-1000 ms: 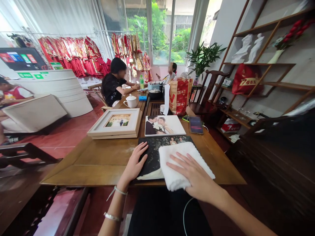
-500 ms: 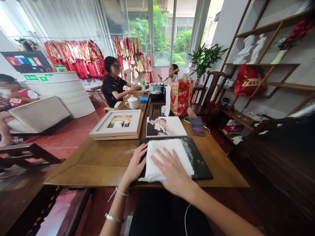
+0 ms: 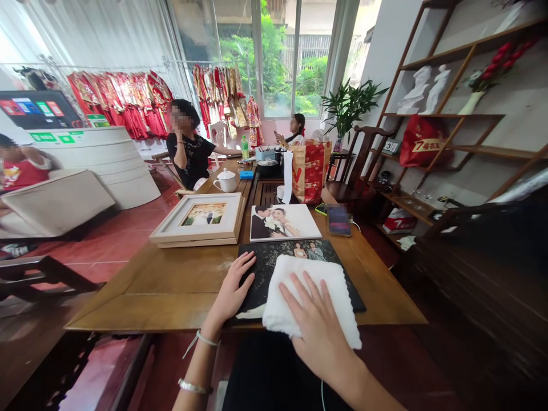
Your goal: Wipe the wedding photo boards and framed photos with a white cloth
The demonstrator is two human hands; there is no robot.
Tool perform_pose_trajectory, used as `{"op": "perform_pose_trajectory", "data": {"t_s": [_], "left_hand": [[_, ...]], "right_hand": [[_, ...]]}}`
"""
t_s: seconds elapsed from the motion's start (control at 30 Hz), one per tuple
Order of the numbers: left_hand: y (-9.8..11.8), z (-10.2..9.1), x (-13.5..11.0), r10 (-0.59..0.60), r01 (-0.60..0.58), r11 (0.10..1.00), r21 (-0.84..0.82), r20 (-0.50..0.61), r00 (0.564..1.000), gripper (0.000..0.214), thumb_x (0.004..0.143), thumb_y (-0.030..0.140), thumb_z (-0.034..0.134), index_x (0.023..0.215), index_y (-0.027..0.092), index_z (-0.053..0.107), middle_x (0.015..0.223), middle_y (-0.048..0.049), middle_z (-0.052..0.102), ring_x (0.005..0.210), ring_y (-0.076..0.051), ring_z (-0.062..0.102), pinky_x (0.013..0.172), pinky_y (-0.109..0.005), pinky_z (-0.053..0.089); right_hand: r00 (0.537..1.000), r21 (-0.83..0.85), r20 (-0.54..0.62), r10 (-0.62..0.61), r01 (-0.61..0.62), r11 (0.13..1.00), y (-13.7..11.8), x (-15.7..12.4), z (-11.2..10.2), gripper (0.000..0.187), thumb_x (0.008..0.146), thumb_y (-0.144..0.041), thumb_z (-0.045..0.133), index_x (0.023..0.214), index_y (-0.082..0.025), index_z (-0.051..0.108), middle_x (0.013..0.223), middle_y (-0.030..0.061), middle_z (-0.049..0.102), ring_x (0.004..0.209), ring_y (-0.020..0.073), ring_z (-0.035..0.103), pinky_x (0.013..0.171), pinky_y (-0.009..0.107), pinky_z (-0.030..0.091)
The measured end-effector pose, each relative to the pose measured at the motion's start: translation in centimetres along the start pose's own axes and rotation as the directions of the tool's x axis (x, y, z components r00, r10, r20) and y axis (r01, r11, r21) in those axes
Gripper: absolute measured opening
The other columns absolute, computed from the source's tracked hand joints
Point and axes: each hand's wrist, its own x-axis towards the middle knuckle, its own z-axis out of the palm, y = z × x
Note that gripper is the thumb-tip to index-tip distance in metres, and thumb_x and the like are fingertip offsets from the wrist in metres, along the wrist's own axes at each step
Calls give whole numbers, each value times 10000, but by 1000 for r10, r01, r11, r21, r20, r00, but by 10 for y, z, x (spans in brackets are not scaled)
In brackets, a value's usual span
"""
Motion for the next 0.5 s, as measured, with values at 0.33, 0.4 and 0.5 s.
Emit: {"op": "perform_pose_trajectory", "data": {"t_s": [0.33,0.4,0.5], "left_hand": [[-4,-1,1,33,-33,999,-15,4,999,382,913,292,464,1289,258,526,1434,-71,453,1378,-219,323,1144,-487,232],[-2,0,1,20,-20,1000,-2,2,1000,380,917,285,455,1290,256,523,1434,-67,453,1379,-216,321,1148,-485,221],[1,0,0,0,-1,1000,10,2,1000,380,921,285,446,1291,247,521,1440,-68,444,1382,-209,312,1152,-475,213]], "right_hand": [[867,343,265,-423,325,881,-15,-17,-11,783,669,-215,542,1429,-208,349,1552,54,165,1429,265,6,1129,539,-70],[890,340,271,-367,268,901,2,-19,-25,813,616,-128,492,1408,-272,384,1538,-16,225,1430,214,61,1153,488,-21],[954,263,230,-193,130,956,26,-4,-40,856,578,-72,437,1408,-274,389,1523,-26,269,1424,201,118,1158,482,42]]}}
